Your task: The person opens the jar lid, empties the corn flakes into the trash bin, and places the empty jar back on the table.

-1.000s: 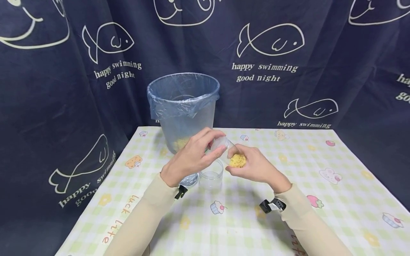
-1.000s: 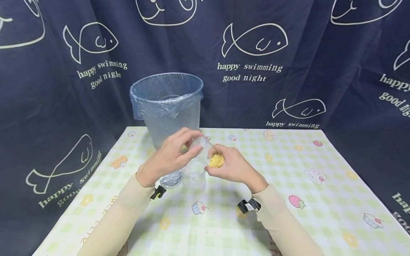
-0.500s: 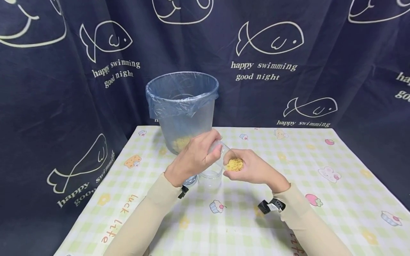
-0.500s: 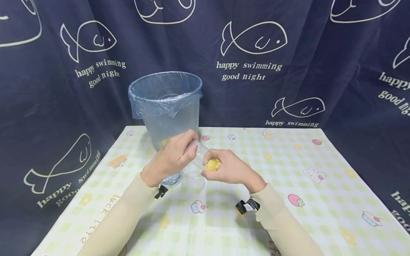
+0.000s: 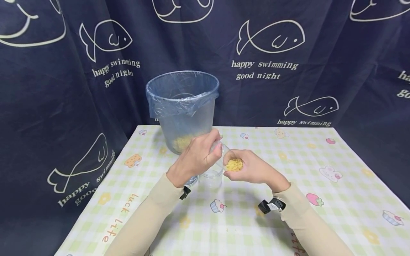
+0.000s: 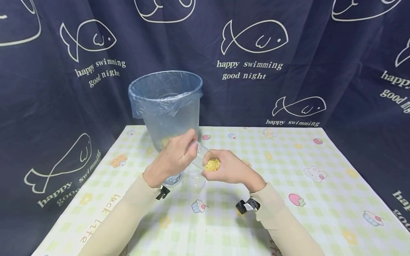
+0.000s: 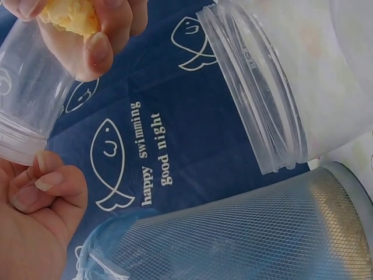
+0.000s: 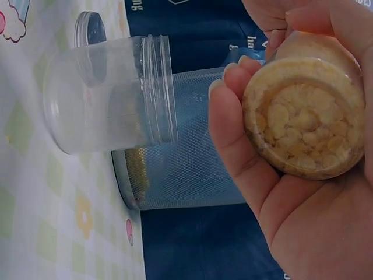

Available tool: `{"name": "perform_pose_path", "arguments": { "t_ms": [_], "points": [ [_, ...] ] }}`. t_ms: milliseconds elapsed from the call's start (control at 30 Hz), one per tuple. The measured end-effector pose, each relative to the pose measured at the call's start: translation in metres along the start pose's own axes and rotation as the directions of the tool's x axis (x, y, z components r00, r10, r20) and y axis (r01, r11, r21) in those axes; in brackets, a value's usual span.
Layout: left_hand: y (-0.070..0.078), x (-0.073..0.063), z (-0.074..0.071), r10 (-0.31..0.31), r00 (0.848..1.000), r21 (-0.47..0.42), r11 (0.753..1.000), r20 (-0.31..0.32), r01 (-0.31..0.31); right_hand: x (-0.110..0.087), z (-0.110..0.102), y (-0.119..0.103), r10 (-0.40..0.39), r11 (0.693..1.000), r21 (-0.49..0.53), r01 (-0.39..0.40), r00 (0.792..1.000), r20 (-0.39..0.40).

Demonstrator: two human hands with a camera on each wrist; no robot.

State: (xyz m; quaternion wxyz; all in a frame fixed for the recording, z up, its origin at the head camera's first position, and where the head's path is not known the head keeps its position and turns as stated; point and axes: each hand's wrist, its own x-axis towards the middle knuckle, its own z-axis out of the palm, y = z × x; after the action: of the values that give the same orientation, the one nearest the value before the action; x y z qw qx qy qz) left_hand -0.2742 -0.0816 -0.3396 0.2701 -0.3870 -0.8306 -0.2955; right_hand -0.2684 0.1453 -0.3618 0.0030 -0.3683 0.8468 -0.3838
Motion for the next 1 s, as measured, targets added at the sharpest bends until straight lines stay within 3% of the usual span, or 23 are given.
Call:
{"name": "perform_pose_path", "arguments": {
  "t_ms": [433,667,1000],
  "points": [
    [-0.0017,-0.0006,-0.0002,-0.013,1.0,-0.017,1.0,-0.012,0.013,0.0029,0.0056,0.003,0.02,1.0,-0.019,-0.02,1.0,-0.024],
    [-0.0024,-0.0001,0.0059,-0.145,0.989,-0.003,0.989,0.006,0.145,0.0037,0.0041,0.001,0.055,0.984,-0.165,-0.071,0.993,-0.103],
    [-0.004,0.0002,-0.0003,-0.237,0.971,-0.097,0.966,0.037,0.239,0.0038,0.0017,0.0011,0.053,0.985,-0.157,-0.069,0.993,-0.106]
  ]
}}
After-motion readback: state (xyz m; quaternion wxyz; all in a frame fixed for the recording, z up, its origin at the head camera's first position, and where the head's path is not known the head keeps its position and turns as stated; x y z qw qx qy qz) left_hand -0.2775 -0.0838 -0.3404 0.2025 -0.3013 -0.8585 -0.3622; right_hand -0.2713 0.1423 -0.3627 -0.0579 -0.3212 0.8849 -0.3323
